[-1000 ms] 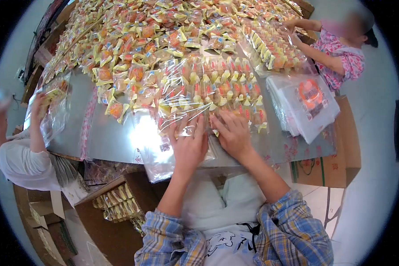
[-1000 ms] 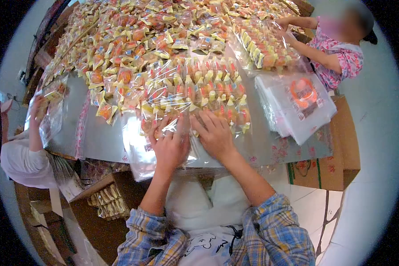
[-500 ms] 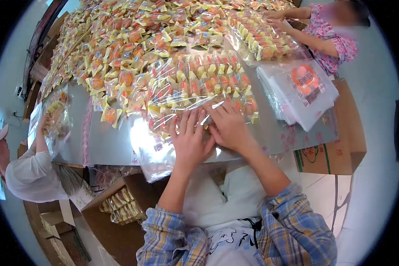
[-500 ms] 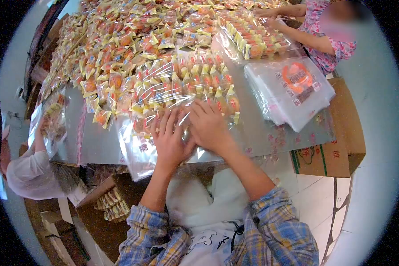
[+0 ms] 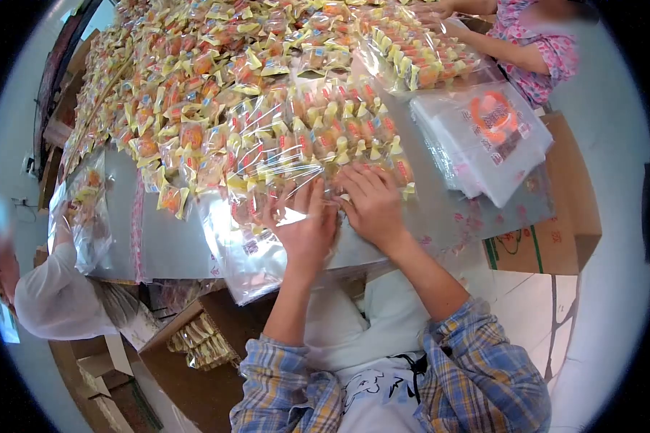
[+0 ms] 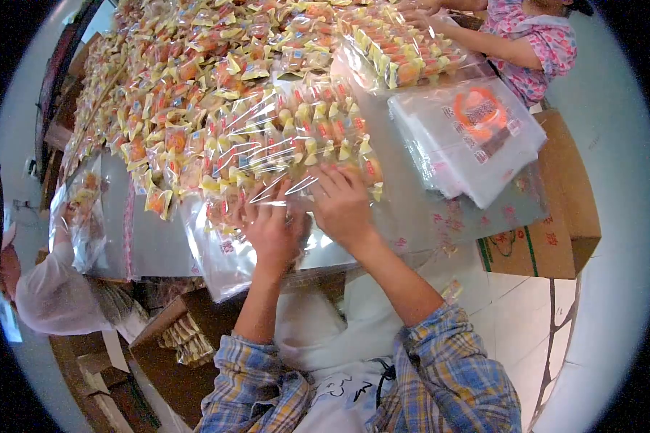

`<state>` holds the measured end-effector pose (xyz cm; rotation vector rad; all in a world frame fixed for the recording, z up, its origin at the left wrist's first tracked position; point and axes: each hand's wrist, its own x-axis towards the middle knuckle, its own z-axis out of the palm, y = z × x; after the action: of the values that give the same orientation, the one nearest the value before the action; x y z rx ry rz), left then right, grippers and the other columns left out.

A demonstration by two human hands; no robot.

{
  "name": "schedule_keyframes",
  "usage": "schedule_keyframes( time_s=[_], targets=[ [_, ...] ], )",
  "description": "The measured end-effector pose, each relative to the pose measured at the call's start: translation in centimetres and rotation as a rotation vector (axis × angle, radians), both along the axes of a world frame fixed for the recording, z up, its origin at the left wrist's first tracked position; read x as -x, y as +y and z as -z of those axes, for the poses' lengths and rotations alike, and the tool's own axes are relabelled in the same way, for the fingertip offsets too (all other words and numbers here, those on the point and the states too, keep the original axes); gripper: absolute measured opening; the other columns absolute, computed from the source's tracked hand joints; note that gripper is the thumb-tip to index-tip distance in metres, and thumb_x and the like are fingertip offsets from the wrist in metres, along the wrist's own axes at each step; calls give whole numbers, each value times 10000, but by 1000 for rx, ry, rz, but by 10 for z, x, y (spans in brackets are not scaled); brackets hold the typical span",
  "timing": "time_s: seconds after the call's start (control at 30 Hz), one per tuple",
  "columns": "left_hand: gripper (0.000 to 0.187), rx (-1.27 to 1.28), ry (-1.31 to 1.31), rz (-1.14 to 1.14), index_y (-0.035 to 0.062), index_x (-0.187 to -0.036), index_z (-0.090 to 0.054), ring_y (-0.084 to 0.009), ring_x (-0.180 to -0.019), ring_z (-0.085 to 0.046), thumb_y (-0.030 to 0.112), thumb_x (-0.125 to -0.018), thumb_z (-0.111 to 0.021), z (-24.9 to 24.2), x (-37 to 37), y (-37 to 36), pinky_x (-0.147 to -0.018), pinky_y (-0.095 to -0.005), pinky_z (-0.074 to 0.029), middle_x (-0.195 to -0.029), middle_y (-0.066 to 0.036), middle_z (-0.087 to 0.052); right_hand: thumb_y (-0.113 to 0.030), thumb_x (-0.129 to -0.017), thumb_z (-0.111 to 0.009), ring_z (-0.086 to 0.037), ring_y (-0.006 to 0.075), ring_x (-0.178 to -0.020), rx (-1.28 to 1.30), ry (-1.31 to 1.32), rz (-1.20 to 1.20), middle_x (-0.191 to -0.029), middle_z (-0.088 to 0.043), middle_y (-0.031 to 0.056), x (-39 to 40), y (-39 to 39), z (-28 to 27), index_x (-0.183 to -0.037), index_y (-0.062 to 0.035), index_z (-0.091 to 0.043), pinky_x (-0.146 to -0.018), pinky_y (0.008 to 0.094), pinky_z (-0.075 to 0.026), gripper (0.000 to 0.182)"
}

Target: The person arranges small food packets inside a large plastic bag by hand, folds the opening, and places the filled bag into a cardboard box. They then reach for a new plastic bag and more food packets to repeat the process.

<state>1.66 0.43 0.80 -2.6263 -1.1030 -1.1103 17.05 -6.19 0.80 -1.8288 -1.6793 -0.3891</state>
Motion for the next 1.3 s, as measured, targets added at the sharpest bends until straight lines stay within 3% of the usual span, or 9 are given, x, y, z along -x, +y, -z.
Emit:
schedule_keyframes(
  time_s=[0.23,0.5,0.7,0.8,0.83,1.03,1.13,1.23,1.3],
  targets=[
    [512,-55,33,23,206,-1322,-703,-237,-1192,-638,253,-819,-787,-4,3,5,-1122,-482,-340,-1262,0,-697,-186,-863,-677,-622,265,-1253,-41,-21,-94,-1309,-698,68,-7,4,-7,-1179,-57,-721,-1092,443,-408,344],
    [511,-31,82,16,141,-1322,-695,-262,-1328,-562,303,-844,-771,-18,30,6,-1187,-560,-303,-1305,-60,-670,-141,-870,-700,-605,311,-1273,63,-98,-58,-1344,-677,76,6,-6,-30,-1213,-65,-722,-1118,480,-378,352],
    [415,-75,9,11,150,-1224,-731,-275,-1314,-582,208,-814,-764,-6,46,9,-1173,-583,-328,-1267,-81,-685,-46,-786,-725,-708,255,-1003,21,36,-605,-1110,-748,71,17,-49,-43,-1037,-71,-756,-862,409,-558,255],
    [414,-61,-7,8,160,-1237,-734,-288,-1327,-570,222,-829,-768,3,50,12,-1174,-578,-321,-1234,-74,-691,-86,-756,-770,-693,202,-798,-203,131,-614,-958,-735,36,18,-20,-81,-967,-107,-752,-669,352,-562,213],
    [421,-62,-30,-4,162,-1247,-733,-291,-1330,-567,225,-832,-768,6,47,13,-1176,-576,-318,-1222,-69,-694,-81,-754,-766,-694,249,-791,-262,162,-612,-922,-724,70,16,3,-91,-964,-89,-738,-648,377,-558,212],
    [469,-26,-66,13,166,-1305,-711,-288,-1316,-558,269,-852,-768,1,45,12,-1205,-646,-238,-1158,-24,-706,-225,-844,-724,-669,362,-1000,-142,254,-337,-995,-698,161,5,165,-122,-1095,-58,-691,-865,476,-544,303],
    [286,2,-70,14,177,-1049,-741,-312,-1345,-543,252,-784,-819,5,45,14,-1216,-603,-206,-1287,-87,-689,-279,-832,-746,-668,358,-1018,-155,42,-413,-1055,-702,159,26,238,-101,-1155,-60,-677,-860,476,-555,395],
    [422,25,-96,8,142,-1194,-727,-315,-1305,-560,292,-808,-802,8,44,14,-1196,-666,-223,-1239,-85,-691,-368,-824,-781,-632,357,-1182,295,-52,-481,-1208,-682,152,91,270,-101,-1302,-92,-658,-996,517,-493,566],
    [472,83,-24,2,116,-1257,-721,-330,-1306,-558,348,-849,-768,15,49,11,-1188,-702,-221,-1281,-99,-683,-390,-799,-806,-609,354,-1213,315,-53,-560,-1216,-676,142,132,269,-83,-1324,-99,-652,-1019,558,-466,620]
  ],
)
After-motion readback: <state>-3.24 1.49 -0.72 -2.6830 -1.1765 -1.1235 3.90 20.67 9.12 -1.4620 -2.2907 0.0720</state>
